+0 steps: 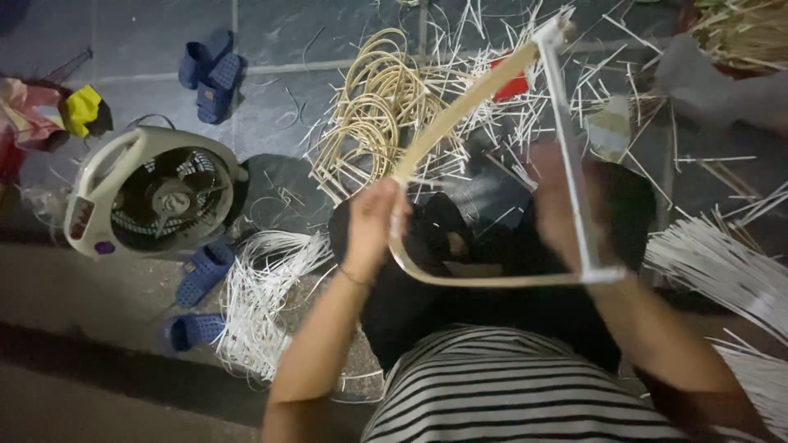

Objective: Binding bamboo or wood strips together using white plastic zip ties to form a curved component.

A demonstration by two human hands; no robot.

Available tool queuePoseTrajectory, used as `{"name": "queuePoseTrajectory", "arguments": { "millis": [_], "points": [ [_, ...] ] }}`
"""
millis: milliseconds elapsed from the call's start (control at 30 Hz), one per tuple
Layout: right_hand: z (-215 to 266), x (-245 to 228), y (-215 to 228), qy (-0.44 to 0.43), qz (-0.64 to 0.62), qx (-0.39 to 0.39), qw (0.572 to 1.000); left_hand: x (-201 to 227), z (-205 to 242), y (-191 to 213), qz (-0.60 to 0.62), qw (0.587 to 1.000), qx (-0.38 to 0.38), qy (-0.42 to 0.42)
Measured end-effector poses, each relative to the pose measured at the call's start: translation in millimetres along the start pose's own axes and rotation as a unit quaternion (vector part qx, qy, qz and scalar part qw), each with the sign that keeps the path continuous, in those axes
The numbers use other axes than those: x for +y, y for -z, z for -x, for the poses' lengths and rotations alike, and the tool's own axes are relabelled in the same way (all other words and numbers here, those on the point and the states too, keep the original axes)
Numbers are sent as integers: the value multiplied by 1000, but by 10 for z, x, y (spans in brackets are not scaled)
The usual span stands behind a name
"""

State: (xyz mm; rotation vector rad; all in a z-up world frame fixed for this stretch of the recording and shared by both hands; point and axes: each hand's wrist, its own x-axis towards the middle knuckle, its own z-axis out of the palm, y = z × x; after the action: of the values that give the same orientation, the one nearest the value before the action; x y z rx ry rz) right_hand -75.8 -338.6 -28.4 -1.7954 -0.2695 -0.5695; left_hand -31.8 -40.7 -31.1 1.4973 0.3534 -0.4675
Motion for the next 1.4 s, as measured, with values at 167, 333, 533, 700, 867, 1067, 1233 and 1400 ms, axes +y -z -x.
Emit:
{"name": "queuePoseTrajectory", "arguments": {
  "millis": [167,333,533,700,867,1067,1233,1400],
  "points": [
    [174,-55,-320,-221,47,-226,948,-170,256,-286,158,983,-96,0],
    [68,-76,-250,-381,-33,-344,858,-246,295,-339,165,980,-106,-38],
    [94,-5,-469,-443,-218,-234,837,-409,329,-436,165,982,-90,-30],
    [-27,-188,-656,-343,-167,-142,913,-382,388,-518,187,980,-72,-3],
    [-112,-309,-652,-267,-69,-145,950,-460,417,-507,191,978,-84,-17],
    [-91,-358,-638,-208,-12,-178,962,-410,445,-577,194,979,-66,11],
    [-113,-343,-626,-40,55,-145,987,-497,421,-562,212,975,-72,8],
    [-239,-420,-570,-20,83,-150,985,-545,433,-555,191,979,-69,5]
  ]
}}
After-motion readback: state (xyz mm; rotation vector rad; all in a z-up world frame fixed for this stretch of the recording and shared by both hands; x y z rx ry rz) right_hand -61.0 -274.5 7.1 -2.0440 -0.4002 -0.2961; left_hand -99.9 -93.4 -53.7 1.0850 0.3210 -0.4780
